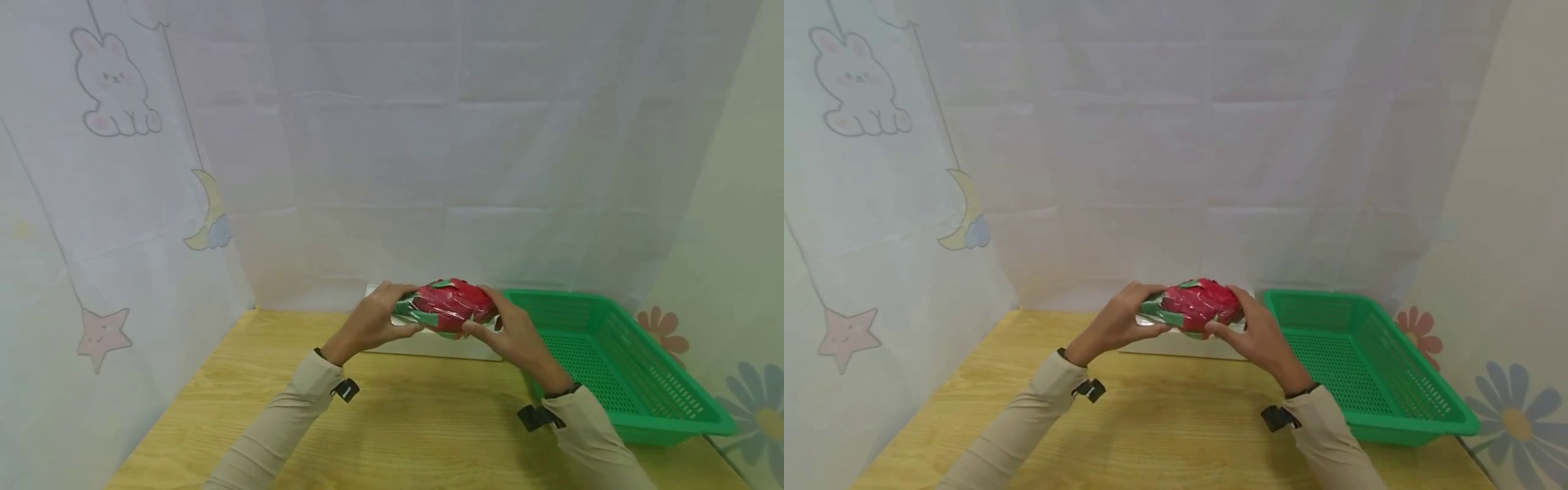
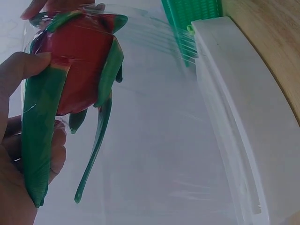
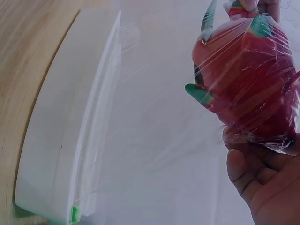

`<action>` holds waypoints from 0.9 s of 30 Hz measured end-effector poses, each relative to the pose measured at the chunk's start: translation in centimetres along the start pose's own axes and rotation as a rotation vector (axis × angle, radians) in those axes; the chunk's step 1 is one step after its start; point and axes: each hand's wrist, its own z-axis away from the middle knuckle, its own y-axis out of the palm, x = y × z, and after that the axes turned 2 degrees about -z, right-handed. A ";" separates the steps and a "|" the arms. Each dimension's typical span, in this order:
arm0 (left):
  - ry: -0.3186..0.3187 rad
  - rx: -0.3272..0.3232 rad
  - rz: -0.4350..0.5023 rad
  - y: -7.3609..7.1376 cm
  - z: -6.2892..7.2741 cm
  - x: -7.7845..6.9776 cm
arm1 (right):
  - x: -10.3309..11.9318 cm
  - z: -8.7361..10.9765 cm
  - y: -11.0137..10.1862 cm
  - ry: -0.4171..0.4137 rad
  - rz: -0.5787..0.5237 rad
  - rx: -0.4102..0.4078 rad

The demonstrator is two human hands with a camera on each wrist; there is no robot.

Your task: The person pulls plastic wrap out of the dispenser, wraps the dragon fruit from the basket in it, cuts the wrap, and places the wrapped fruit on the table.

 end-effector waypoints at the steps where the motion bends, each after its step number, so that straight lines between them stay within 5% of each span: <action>1: 0.002 0.000 0.000 -0.1 0.0 -0.1 | 0.1 0.0 -0.1 0.000 -0.002 0.001; 27: -0.068 0.121 0.073 -3.0 0.2 -2.6 | 2.6 1.0 -1.3 0.032 0.018 0.011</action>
